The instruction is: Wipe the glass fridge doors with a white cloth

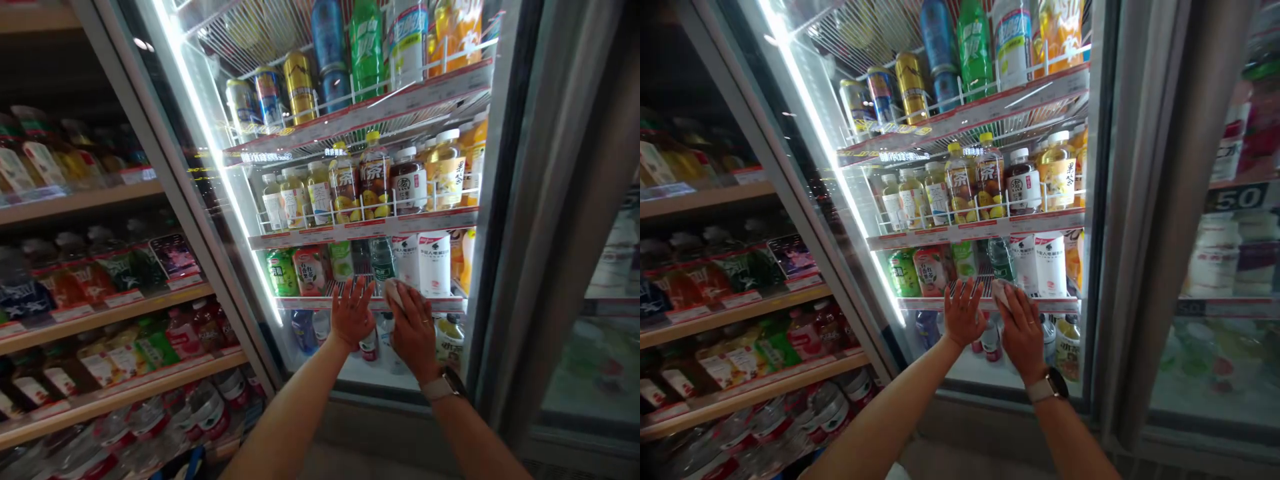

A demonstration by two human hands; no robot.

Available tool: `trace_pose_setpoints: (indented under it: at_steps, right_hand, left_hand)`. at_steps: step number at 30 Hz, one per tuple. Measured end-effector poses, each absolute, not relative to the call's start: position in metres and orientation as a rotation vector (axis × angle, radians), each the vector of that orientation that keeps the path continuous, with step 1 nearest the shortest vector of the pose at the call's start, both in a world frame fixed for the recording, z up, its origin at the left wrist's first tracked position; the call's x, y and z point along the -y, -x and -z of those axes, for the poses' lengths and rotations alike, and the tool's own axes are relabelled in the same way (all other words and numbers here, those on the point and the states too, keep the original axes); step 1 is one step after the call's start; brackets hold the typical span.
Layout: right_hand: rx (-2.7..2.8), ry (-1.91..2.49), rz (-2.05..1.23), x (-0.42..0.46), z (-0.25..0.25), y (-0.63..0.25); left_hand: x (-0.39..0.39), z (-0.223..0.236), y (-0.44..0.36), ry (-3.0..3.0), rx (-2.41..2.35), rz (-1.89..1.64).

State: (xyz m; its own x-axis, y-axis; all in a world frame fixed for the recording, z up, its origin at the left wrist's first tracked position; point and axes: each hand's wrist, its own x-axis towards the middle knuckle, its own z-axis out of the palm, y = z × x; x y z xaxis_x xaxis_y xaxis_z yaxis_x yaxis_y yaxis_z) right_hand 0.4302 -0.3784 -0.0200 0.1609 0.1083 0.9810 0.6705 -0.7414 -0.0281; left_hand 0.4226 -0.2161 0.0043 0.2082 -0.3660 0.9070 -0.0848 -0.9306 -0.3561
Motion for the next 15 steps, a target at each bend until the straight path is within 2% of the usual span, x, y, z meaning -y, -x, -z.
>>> trace_pose_setpoints:
  at_steps: [8, 15]
  right_hand:
    - [0.219, 1.817, 1.639, 0.435, 0.012, -0.452]
    - [0.277, 1.865, 1.537, 0.372, 0.018, -0.435]
  left_hand:
    - [0.216, -0.006, -0.423, 2.272, -0.44, 1.8]
    - [0.216, -0.003, -0.425, 2.281, -0.399, 1.753]
